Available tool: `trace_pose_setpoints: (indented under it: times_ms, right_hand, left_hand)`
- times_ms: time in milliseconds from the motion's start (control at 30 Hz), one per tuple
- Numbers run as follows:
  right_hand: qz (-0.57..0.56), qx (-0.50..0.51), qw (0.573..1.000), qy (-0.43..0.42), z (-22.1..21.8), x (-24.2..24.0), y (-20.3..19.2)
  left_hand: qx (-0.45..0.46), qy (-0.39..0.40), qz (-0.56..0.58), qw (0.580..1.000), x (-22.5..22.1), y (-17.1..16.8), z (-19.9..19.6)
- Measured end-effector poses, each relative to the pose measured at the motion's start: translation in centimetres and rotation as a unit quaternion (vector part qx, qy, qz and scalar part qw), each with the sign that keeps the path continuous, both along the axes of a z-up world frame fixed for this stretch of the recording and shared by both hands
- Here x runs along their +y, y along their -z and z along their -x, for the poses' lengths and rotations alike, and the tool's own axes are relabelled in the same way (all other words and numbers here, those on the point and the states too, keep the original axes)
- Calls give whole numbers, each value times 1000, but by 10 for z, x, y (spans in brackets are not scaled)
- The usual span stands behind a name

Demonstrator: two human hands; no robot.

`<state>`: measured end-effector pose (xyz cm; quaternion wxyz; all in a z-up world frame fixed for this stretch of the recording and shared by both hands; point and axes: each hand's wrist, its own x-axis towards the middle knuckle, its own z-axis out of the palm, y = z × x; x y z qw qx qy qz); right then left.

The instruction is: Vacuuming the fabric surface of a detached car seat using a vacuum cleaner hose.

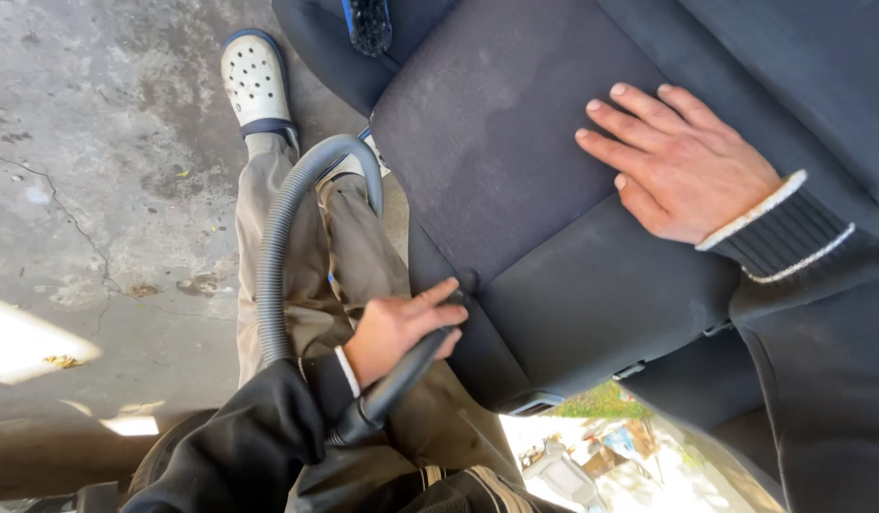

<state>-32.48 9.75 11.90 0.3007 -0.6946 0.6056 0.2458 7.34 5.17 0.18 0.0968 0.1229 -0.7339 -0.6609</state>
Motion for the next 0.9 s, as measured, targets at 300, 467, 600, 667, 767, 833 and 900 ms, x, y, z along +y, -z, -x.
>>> trace_pose_setpoints:
  times_ms: [300, 467, 600, 667, 767, 833, 900]
  right_hand:
    - [1, -22, 1000, 21, 2, -3, 1]
    - [0, -4, 1000, 4, 2, -1, 1]
    - [7, -28, 1000, 9, 2, -7, 0]
    - [8, -20, 1000, 14, 4, -5, -2]
    - [9, 8, 1000, 5, 5, -5, -2]
    - [14, 11, 1000, -22, 3, -1, 0]
    - [-8, 29, 999, -12, 5, 3, 4]
  left_hand:
    - [-1, -16, -67, 998, -23, 14, 10]
    - [11, -2, 43, 999, -36, 17, 10]
    - [-102, -106, 69, 987, -40, 60, 12]
    - [-45, -77, 39, 995, -32, 28, 19]
    - [36, -17, 39, 998, -32, 14, 25]
    - [43, -1, 73, 996, -36, 14, 24]
    - [-65, -87, 2, 994, -61, 41, 33]
